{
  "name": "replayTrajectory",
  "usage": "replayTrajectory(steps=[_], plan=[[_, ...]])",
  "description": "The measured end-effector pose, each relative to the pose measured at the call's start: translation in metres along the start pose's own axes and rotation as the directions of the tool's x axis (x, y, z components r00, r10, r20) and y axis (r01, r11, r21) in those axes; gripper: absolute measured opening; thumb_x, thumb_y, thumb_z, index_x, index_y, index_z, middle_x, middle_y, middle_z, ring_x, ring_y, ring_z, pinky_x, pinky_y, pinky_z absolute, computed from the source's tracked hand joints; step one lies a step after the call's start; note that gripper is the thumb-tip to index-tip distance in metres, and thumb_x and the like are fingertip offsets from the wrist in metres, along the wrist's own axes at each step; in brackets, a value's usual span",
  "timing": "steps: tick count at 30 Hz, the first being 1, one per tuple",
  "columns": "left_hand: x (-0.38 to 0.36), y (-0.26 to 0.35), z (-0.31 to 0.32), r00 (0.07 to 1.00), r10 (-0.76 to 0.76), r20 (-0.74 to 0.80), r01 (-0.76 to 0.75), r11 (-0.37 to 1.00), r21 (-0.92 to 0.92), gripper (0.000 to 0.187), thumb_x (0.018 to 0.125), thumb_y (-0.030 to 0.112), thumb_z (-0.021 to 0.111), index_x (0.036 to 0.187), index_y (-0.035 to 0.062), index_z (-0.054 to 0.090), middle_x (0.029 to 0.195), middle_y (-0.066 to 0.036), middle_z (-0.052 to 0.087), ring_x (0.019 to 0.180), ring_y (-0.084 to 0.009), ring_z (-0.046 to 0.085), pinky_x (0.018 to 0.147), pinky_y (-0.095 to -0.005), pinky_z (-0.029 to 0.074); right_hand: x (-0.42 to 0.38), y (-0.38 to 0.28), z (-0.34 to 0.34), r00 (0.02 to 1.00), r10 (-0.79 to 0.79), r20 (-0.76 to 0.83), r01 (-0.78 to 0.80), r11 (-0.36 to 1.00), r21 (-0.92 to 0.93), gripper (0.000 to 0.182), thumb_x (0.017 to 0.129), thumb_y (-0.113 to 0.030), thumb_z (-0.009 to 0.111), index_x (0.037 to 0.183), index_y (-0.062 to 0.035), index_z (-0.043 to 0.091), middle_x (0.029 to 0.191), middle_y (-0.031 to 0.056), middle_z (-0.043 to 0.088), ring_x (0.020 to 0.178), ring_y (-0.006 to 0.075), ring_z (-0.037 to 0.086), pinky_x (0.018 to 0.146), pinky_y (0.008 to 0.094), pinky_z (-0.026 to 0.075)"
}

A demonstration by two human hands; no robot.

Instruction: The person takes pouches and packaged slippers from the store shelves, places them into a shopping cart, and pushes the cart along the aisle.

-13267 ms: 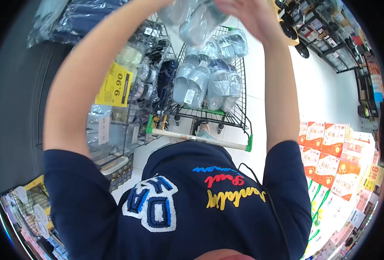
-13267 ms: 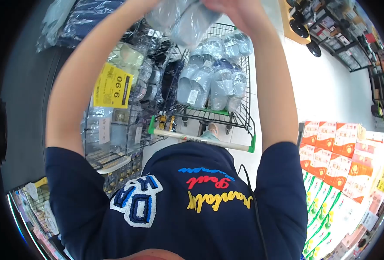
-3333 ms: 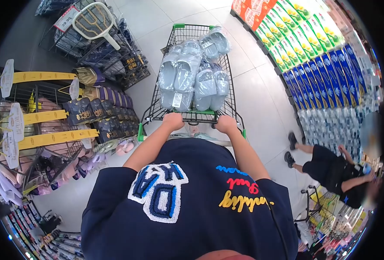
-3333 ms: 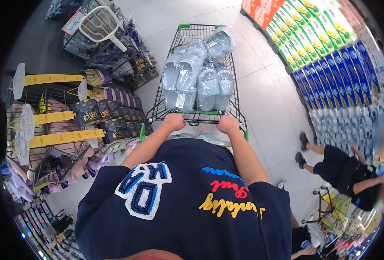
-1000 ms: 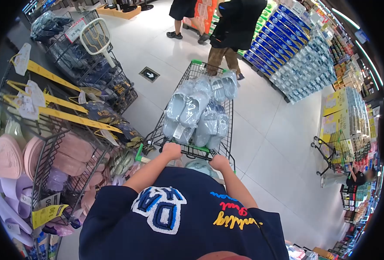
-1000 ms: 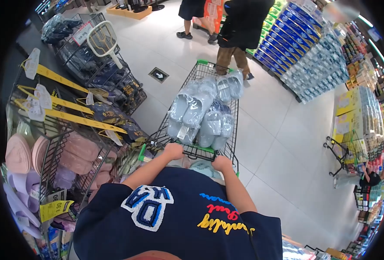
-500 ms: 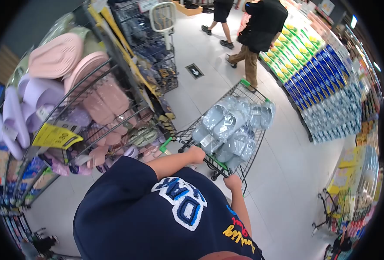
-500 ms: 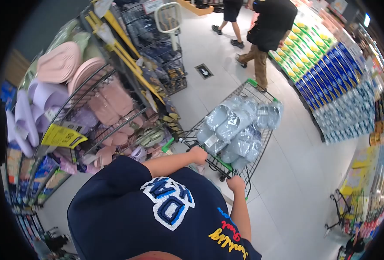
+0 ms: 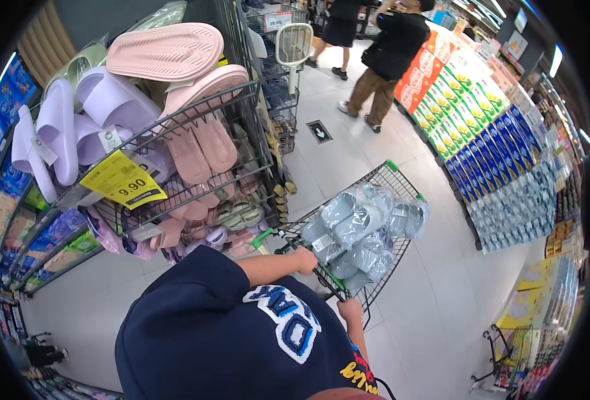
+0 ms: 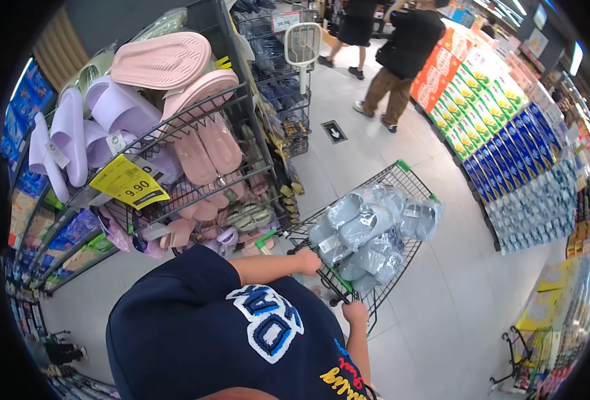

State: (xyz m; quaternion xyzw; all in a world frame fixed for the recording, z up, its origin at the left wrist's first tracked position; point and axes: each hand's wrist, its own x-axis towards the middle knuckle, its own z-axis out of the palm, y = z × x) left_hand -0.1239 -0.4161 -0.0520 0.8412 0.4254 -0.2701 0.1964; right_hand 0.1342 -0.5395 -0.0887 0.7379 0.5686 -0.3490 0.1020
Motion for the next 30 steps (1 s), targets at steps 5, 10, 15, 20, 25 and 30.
replayTrajectory(steps=[5,10,15,20,25,30], plan=[[-0.009,-0.022,-0.004,0.999,0.042,0.012,-0.042,0.999,0.035,0.034,0.082,0.033,0.064,0.106,0.0131,0.078,0.109,-0.01,0.075,0.104,-0.0282,0.072,0.082,-0.0446,0.058,-0.006,-0.022,0.015,0.999,-0.011,-0.048,0.013,0.999,0.041,0.047,0.082,-0.04,0.062,0.099,0.0017,0.076,0.103,0.0258,0.072,0.102,0.0423,0.069,0.091,0.047,0.054],[-0.032,-0.039,0.002,0.997,0.079,0.022,-0.08,0.995,0.058,0.033,0.082,0.033,0.064,0.103,0.0114,0.078,0.106,-0.011,0.076,0.102,-0.0292,0.072,0.082,-0.0448,0.057,-0.025,-0.046,0.035,0.998,0.047,-0.049,-0.043,0.997,0.07,0.045,0.081,-0.039,0.063,0.097,0.0004,0.076,0.103,0.0251,0.073,0.1,0.0409,0.07,0.089,0.0472,0.055],[-0.047,-0.053,0.022,0.991,0.134,-0.008,-0.134,0.99,0.031,0.03,0.08,0.028,0.064,0.098,0.0097,0.079,0.102,-0.012,0.077,0.097,-0.0296,0.073,0.078,-0.0442,0.058,-0.037,-0.061,0.065,0.993,0.089,-0.079,-0.082,0.992,0.092,0.042,0.08,-0.039,0.064,0.097,-0.0028,0.077,0.101,0.0234,0.074,0.099,0.0399,0.07,0.087,0.047,0.055],[-0.063,-0.059,0.034,0.992,0.128,0.018,-0.129,0.989,0.072,0.029,0.08,0.027,0.064,0.099,0.0104,0.079,0.103,-0.012,0.076,0.098,-0.0281,0.073,0.078,-0.0431,0.058,-0.067,-0.083,0.075,0.99,0.121,-0.068,-0.112,0.985,0.128,0.043,0.081,-0.039,0.062,0.099,-0.0037,0.078,0.103,0.0238,0.073,0.101,0.0406,0.07,0.092,0.048,0.055],[-0.06,-0.062,0.05,0.99,0.138,-0.021,-0.135,0.986,0.1,0.028,0.08,0.027,0.066,0.097,0.0107,0.08,0.102,-0.011,0.077,0.098,-0.0275,0.073,0.079,-0.0432,0.058,-0.073,-0.087,0.095,0.991,0.083,-0.101,-0.067,0.987,0.148,0.045,0.08,-0.038,0.062,0.097,0.0009,0.077,0.1,0.0273,0.072,0.1,0.0433,0.069,0.091,0.0486,0.055],[-0.078,-0.058,0.054,0.991,0.131,-0.021,-0.127,0.984,0.126,0.028,0.079,0.025,0.065,0.099,0.0111,0.079,0.102,-0.011,0.076,0.099,-0.028,0.073,0.079,-0.0446,0.059,-0.081,-0.085,0.113,0.99,0.095,-0.108,-0.076,0.983,0.168,0.044,0.08,-0.038,0.063,0.097,-0.0004,0.077,0.101,0.0278,0.072,0.101,0.0434,0.069,0.091,0.0489,0.054]])
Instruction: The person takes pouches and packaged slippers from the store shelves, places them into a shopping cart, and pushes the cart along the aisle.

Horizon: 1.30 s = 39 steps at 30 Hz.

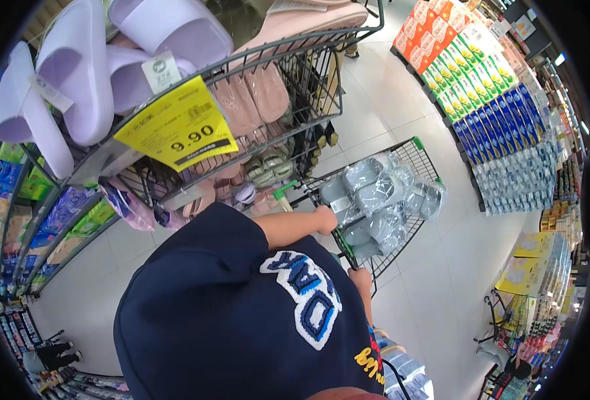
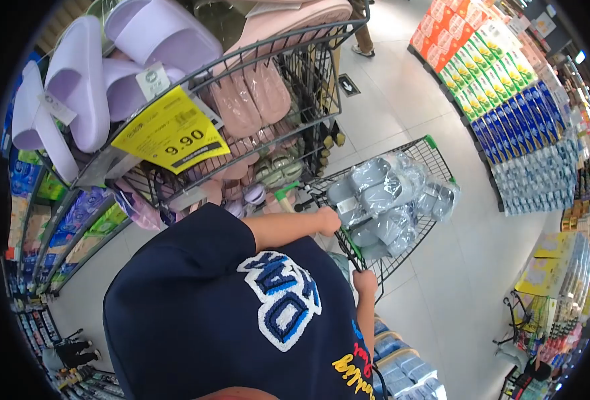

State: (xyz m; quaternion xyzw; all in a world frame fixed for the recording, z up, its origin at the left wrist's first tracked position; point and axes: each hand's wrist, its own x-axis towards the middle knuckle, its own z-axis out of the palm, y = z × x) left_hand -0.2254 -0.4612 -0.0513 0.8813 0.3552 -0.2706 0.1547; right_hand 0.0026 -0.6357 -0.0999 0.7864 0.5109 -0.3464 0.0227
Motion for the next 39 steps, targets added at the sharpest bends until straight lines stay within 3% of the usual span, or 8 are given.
replayTrajectory(steps=[6,18,23,28,34,39], plan=[[-0.022,0.018,0.021,1.0,0.004,-0.008,-0.004,1.0,0.017,0.03,0.08,0.025,0.064,0.101,0.0101,0.079,0.103,-0.011,0.076,0.099,-0.0293,0.073,0.079,-0.0456,0.059,-0.03,0.007,0.013,0.999,-0.034,-0.04,0.035,0.999,0.005,0.042,0.08,-0.038,0.062,0.097,-0.0016,0.077,0.1,0.0262,0.072,0.1,0.0433,0.069,0.09,0.0493,0.054],[-0.124,0.05,0.097,0.999,-0.042,0.032,0.042,0.999,-0.001,0.028,0.079,0.029,0.066,0.097,0.0121,0.079,0.1,-0.011,0.076,0.098,-0.0282,0.073,0.079,-0.043,0.058,-0.118,0.013,0.095,0.996,-0.044,0.076,0.048,0.998,-0.045,0.044,0.082,-0.039,0.061,0.102,-0.0031,0.076,0.106,0.025,0.072,0.105,0.0433,0.068,0.094,0.0493,0.053],[-0.152,0.065,0.097,0.997,-0.069,0.033,0.069,0.998,-0.01,0.028,0.081,0.028,0.065,0.098,0.011,0.079,0.1,-0.011,0.076,0.097,-0.0284,0.073,0.079,-0.0427,0.058,-0.14,0.013,0.103,0.998,-0.041,0.046,0.042,0.999,-0.012,0.043,0.082,-0.039,0.061,0.099,-0.0031,0.077,0.105,0.0248,0.072,0.105,0.0431,0.068,0.093,0.0494,0.053],[-0.154,0.059,0.105,0.998,-0.047,0.031,0.046,0.998,0.03,0.029,0.082,0.026,0.064,0.1,0.0093,0.079,0.103,-0.012,0.076,0.098,-0.0283,0.073,0.079,-0.0438,0.058,-0.153,0.004,0.109,1.0,0.014,0.004,-0.014,1.0,0.019,0.043,0.083,-0.039,0.06,0.103,-0.0049,0.077,0.105,0.0254,0.072,0.105,0.0428,0.068,0.093,0.0493,0.053],[-0.173,0.038,0.114,1.0,-0.009,0.022,0.007,0.998,0.061,0.028,0.082,0.023,0.063,0.101,0.0098,0.079,0.106,-0.011,0.076,0.099,-0.0292,0.073,0.077,-0.0449,0.058,-0.155,-0.007,0.14,0.996,-0.087,0.01,0.086,0.996,0.028,0.044,0.083,-0.038,0.059,0.1,-0.0019,0.077,0.103,0.029,0.071,0.102,0.0453,0.067,0.093,0.0499,0.053],[-0.201,0.039,0.126,0.998,0.012,0.056,-0.013,1.0,0.026,0.028,0.08,0.022,0.064,0.099,0.01,0.08,0.103,-0.012,0.076,0.098,-0.0293,0.073,0.078,-0.0463,0.058,-0.182,-0.018,0.153,0.998,-0.03,0.054,0.026,0.996,0.085,0.044,0.083,-0.038,0.06,0.1,-0.0014,0.077,0.104,0.0292,0.07,0.105,0.0451,0.067,0.095,0.0499,0.052]])
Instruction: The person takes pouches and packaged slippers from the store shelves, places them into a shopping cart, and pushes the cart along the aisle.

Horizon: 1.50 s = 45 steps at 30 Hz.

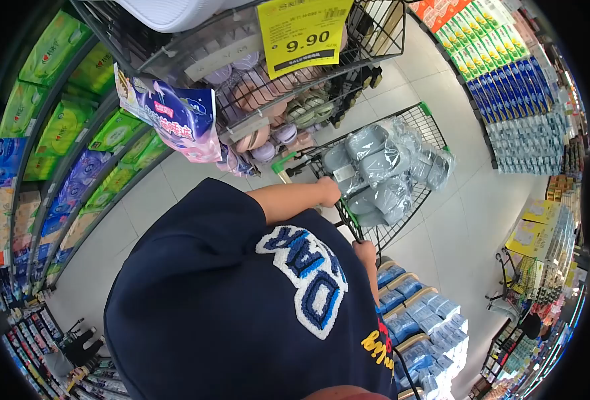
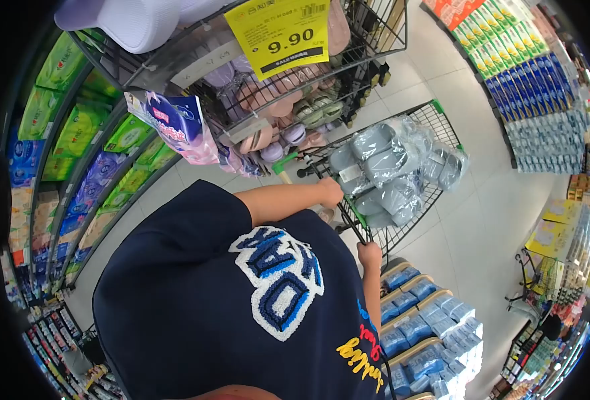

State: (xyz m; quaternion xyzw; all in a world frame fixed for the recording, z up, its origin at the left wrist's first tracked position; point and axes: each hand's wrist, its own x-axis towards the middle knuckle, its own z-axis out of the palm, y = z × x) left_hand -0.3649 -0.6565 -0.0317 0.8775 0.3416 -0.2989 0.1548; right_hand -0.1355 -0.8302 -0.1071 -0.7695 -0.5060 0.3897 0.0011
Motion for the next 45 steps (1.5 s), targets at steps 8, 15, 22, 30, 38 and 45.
replayTrajectory(steps=[8,15,22,30,38,45], plan=[[-0.016,-0.02,0.026,0.995,0.018,-0.096,-0.013,0.999,0.047,0.024,0.077,0.02,0.066,0.095,0.0103,0.08,0.098,-0.011,0.077,0.094,-0.0292,0.074,0.076,-0.0432,0.059,-0.022,-0.028,0.029,0.998,0.001,-0.065,0.001,0.999,0.037,0.044,0.083,-0.039,0.06,0.101,-0.0031,0.076,0.101,0.0286,0.071,0.101,0.0453,0.067,0.093,0.0507,0.052],[-0.019,-0.034,0.023,0.994,-0.01,-0.105,0.016,0.998,0.058,0.025,0.078,0.02,0.066,0.096,0.0102,0.08,0.099,-0.01,0.077,0.094,-0.0286,0.074,0.076,-0.0445,0.059,-0.022,-0.041,0.035,0.994,0.012,-0.112,-0.007,0.999,0.047,0.041,0.083,-0.037,0.06,0.103,-0.0046,0.077,0.099,0.027,0.072,0.099,0.0444,0.068,0.09,0.0497,0.053],[-0.033,-0.035,0.012,0.995,0.029,-0.1,-0.024,0.999,0.049,0.027,0.079,0.021,0.064,0.098,0.0105,0.079,0.102,-0.011,0.076,0.098,-0.0282,0.073,0.078,-0.0456,0.058,-0.026,-0.042,0.041,0.985,0.033,-0.171,-0.011,0.991,0.13,0.041,0.083,-0.036,0.061,0.104,-0.0058,0.077,0.1,0.0265,0.072,0.1,0.0445,0.068,0.09,0.0488,0.053],[-0.078,-0.036,0.002,0.967,0.143,-0.212,-0.188,0.959,-0.21,0.038,0.082,0.023,0.061,0.114,0.0062,0.073,0.105,-0.017,0.073,0.105,-0.0349,0.067,0.093,-0.0473,0.049,-0.052,-0.109,0.004,0.978,0.038,-0.204,-0.054,0.996,-0.071,0.042,0.084,-0.029,0.058,0.12,-0.0099,0.066,0.117,0.0238,0.07,0.111,0.0447,0.064,0.1,0.0534,0.046],[-0.228,-0.033,-0.034,0.832,0.11,-0.544,-0.507,0.548,-0.666,0.03,0.094,0.02,0.056,0.117,0.0041,0.067,0.11,-0.015,0.072,0.102,-0.0294,0.068,0.089,-0.0404,0.052,-0.071,-0.223,-0.062,0.813,-0.507,-0.286,0.572,0.785,0.236,0.034,0.09,-0.019,0.065,0.117,0.0021,0.06,0.111,0.021,0.068,0.098,0.0353,0.069,0.085,0.0412,0.053],[-0.268,-0.043,-0.004,0.777,-0.177,-0.604,-0.489,0.436,-0.756,0.019,0.092,0.014,0.06,0.106,0.0045,0.067,0.103,-0.01,0.073,0.094,-0.0254,0.07,0.084,-0.0378,0.053,-0.098,-0.306,-0.07,0.629,-0.768,-0.122,0.731,0.531,0.428,0.026,0.097,-0.007,0.055,0.121,0.0025,0.059,0.108,0.0158,0.069,0.089,0.0221,0.069,0.078,0.0331,0.055]])
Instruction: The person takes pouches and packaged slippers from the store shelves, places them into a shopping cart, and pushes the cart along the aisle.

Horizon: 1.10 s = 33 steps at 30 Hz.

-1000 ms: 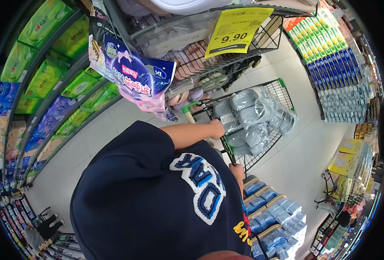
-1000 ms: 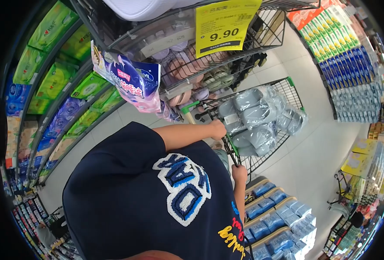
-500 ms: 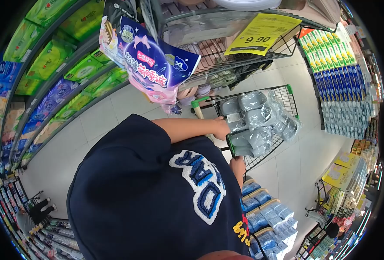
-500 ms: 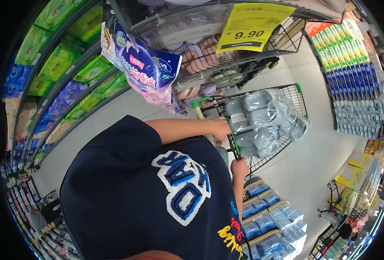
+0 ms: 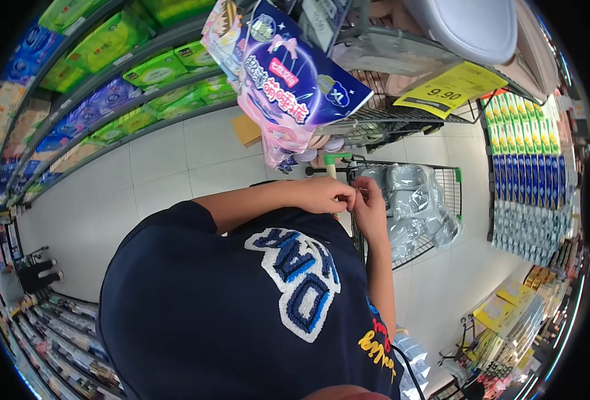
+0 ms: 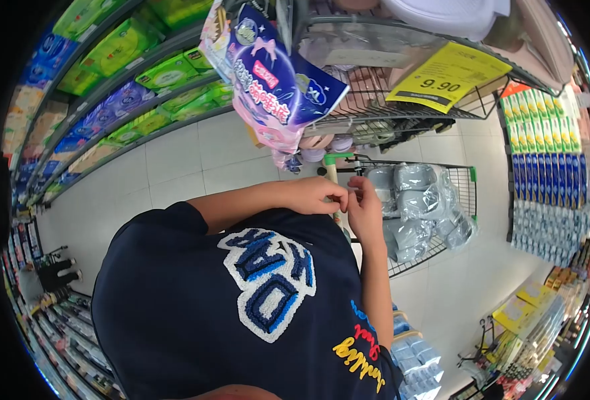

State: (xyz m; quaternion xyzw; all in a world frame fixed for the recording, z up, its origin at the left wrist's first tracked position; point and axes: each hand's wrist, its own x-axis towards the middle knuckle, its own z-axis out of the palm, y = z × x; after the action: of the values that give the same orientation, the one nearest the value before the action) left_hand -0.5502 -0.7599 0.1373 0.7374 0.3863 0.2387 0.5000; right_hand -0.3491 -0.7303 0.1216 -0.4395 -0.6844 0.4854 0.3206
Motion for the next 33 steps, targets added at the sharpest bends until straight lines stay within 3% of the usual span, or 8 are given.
replayTrajectory(steps=[8,12,15,18,19,22,23,33], plan=[[0.007,-0.004,0.008,0.982,0.055,0.178,-0.08,0.988,0.134,0.019,0.09,0.016,0.058,0.1,0.0049,0.07,0.1,-0.013,0.073,0.093,-0.031,0.069,0.084,-0.042,0.052,-0.021,0.039,-0.003,0.978,0.188,0.09,-0.175,0.975,-0.135,0.023,0.098,-0.014,0.057,0.115,0.0011,0.063,0.104,0.0168,0.071,0.094,0.0267,0.072,0.08,0.0365,0.055],[0.034,-0.008,0.022,0.933,0.098,0.345,-0.149,0.981,0.125,0.021,0.089,0.018,0.059,0.101,0.0051,0.07,0.1,-0.014,0.073,0.096,-0.0332,0.068,0.087,-0.0445,0.052,-0.073,0.131,-0.028,0.972,0.217,-0.087,-0.234,0.908,-0.349,0.028,0.093,-0.017,0.065,0.114,0.0013,0.064,0.105,0.0157,0.07,0.098,0.0279,0.07,0.085,0.0381,0.054],[0.067,-0.025,0.034,0.925,0.134,0.356,-0.255,0.912,0.32,0.022,0.088,0.021,0.059,0.1,0.0062,0.071,0.102,-0.016,0.073,0.096,-0.035,0.068,0.087,-0.0466,0.053,-0.119,0.142,-0.029,0.926,0.312,-0.212,-0.331,0.942,-0.06,0.03,0.092,-0.018,0.066,0.115,0.0007,0.065,0.108,0.0178,0.07,0.103,0.0323,0.068,0.087,0.0399,0.053],[0.101,-0.039,0.046,0.911,0.034,0.41,-0.25,0.838,0.485,0.025,0.086,0.025,0.059,0.098,0.0081,0.072,0.1,-0.017,0.072,0.095,-0.0373,0.068,0.086,-0.0488,0.053,-0.167,0.144,-0.02,0.907,0.287,-0.306,-0.355,0.915,-0.192,0.033,0.091,-0.017,0.068,0.119,-0.0006,0.064,0.112,0.0188,0.069,0.107,0.037,0.066,0.088,0.0428,0.053],[0.114,-0.059,0.052,0.895,-0.053,0.443,-0.219,0.814,0.538,0.03,0.09,0.033,0.057,0.097,0.0087,0.074,0.098,-0.018,0.073,0.095,-0.0377,0.069,0.085,-0.0491,0.054,-0.181,0.133,-0.019,0.924,0.236,-0.302,-0.325,0.9,-0.29,0.035,0.098,-0.032,0.061,0.114,-0.0024,0.068,0.108,0.0233,0.07,0.104,0.0411,0.066,0.088,0.0448,0.052],[0.136,-0.082,0.061,0.724,-0.385,0.573,-0.217,0.661,0.718,0.062,0.098,0.061,0.045,0.094,0.0071,0.076,0.097,-0.019,0.074,0.097,-0.0402,0.07,0.085,-0.0499,0.054,-0.221,0.157,-0.011,0.676,0.691,-0.256,-0.733,0.667,-0.135,0.053,0.103,-0.049,0.044,0.106,-0.004,0.072,0.102,0.0274,0.07,0.103,0.0442,0.066,0.088,0.0479,0.052],[0.142,-0.093,0.065,0.714,-0.421,0.559,-0.2,0.643,0.739,0.072,0.097,0.068,0.039,0.095,0.0061,0.077,0.1,-0.019,0.074,0.1,-0.0412,0.069,0.086,-0.05,0.054,-0.231,0.168,-0.003,0.617,0.711,-0.337,-0.787,0.559,-0.261,0.068,0.105,-0.055,0.028,0.099,-0.005,0.074,0.094,0.029,0.07,0.096,0.0459,0.067,0.085,0.0515,0.052],[0.2,-0.123,0.102,0.492,-0.675,0.55,-0.129,0.568,0.813,0.087,0.094,0.079,0.031,0.112,0.0069,0.076,0.12,-0.021,0.071,0.115,-0.0412,0.064,0.101,-0.0474,0.049,-0.234,0.191,-0.052,0.643,0.608,-0.466,-0.757,0.594,-0.272,0.052,0.102,-0.046,0.041,0.089,-0.009,0.075,0.084,0.0219,0.071,0.084,0.0441,0.068,0.076,0.0547,0.054]])
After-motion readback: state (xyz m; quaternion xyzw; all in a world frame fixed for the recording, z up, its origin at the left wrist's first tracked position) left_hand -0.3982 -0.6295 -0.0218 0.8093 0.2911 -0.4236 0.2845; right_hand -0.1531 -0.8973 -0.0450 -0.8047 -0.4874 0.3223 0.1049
